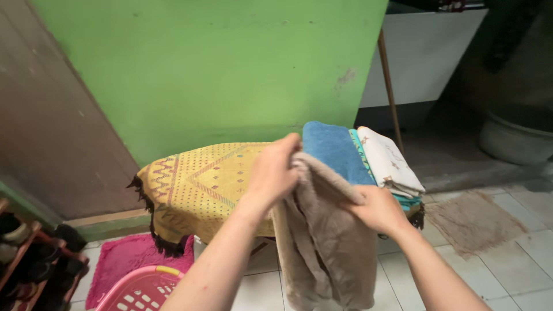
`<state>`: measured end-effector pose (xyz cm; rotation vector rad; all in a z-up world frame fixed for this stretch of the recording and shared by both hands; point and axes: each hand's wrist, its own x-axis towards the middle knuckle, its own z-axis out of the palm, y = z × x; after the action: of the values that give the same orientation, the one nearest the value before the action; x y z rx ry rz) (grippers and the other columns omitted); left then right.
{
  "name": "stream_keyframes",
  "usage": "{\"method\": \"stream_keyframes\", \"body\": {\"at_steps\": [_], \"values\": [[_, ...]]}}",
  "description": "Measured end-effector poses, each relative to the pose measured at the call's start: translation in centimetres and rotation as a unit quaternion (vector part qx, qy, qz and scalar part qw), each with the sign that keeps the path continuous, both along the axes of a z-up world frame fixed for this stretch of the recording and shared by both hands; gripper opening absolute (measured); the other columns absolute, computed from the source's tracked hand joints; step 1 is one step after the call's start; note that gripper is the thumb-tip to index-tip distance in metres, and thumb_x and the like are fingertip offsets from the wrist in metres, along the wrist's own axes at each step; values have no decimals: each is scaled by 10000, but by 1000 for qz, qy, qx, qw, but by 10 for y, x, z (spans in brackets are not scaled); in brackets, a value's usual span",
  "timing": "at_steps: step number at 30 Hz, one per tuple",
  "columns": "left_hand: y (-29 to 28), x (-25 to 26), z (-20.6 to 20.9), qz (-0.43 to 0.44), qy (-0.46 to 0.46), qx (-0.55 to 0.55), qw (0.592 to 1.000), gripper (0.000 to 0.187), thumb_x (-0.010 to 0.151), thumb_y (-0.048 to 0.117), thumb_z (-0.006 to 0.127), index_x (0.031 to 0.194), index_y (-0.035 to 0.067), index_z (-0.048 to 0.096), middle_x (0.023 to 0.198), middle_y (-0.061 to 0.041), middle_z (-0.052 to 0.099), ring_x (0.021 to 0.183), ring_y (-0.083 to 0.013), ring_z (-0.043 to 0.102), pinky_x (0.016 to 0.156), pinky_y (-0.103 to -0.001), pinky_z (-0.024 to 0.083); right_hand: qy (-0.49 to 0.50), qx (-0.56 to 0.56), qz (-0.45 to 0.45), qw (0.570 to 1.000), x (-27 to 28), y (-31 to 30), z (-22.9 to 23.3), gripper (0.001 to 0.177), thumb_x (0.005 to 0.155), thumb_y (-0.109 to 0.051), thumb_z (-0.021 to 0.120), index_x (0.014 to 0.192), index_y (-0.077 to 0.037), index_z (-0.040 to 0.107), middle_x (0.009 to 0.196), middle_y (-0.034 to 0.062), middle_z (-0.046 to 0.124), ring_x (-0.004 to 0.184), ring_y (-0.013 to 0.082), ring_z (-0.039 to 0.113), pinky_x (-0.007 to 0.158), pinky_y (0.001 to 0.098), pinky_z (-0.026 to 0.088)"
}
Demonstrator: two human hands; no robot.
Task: The person folds several towels one by one on a small bench. They retrieve towels from a pink laundry basket, unfold and smooth each towel, then fold it neatly and place it on a growing stack on the bench.
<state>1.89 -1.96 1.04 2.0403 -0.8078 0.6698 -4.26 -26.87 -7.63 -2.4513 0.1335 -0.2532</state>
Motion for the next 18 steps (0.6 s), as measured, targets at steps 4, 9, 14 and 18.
{"method": "stream_keyframes", "body": {"at_steps": [4,9,14,18], "values": [[22,7,-10,80,136,-63,985,222,749,53,612,971,60,622,868,-203,701,830,-393,676,722,-428,521,-147,-49,-141,978,-22,2,-30,358,792,-144,820,1139,-161,736,981,108,728,879,232,685,750,342,526],[14,4,-16,13,199,-131,971,270,758,84,581,1018,74,651,902,-195,728,859,-364,723,760,-408,549,-241,175,-19,954,-30,65,-44,290,822,-111,781,1093,-92,680,964,46,737,867,124,690,711,309,571],[0,-19,-21,-9,190,-3,982,275,796,134,641,1062,84,686,937,-241,732,916,-436,684,780,-486,537,-255,221,-27,941,-10,122,-26,420,823,-16,674,1233,-80,604,950,96,733,850,178,690,780,338,555],[16,-19,-13,40,76,34,996,379,797,111,621,1176,104,619,919,-260,716,904,-468,676,774,-554,516,-269,77,-109,954,-7,107,-38,395,785,28,575,1127,-140,680,1038,125,739,942,327,704,789,425,551]]}}
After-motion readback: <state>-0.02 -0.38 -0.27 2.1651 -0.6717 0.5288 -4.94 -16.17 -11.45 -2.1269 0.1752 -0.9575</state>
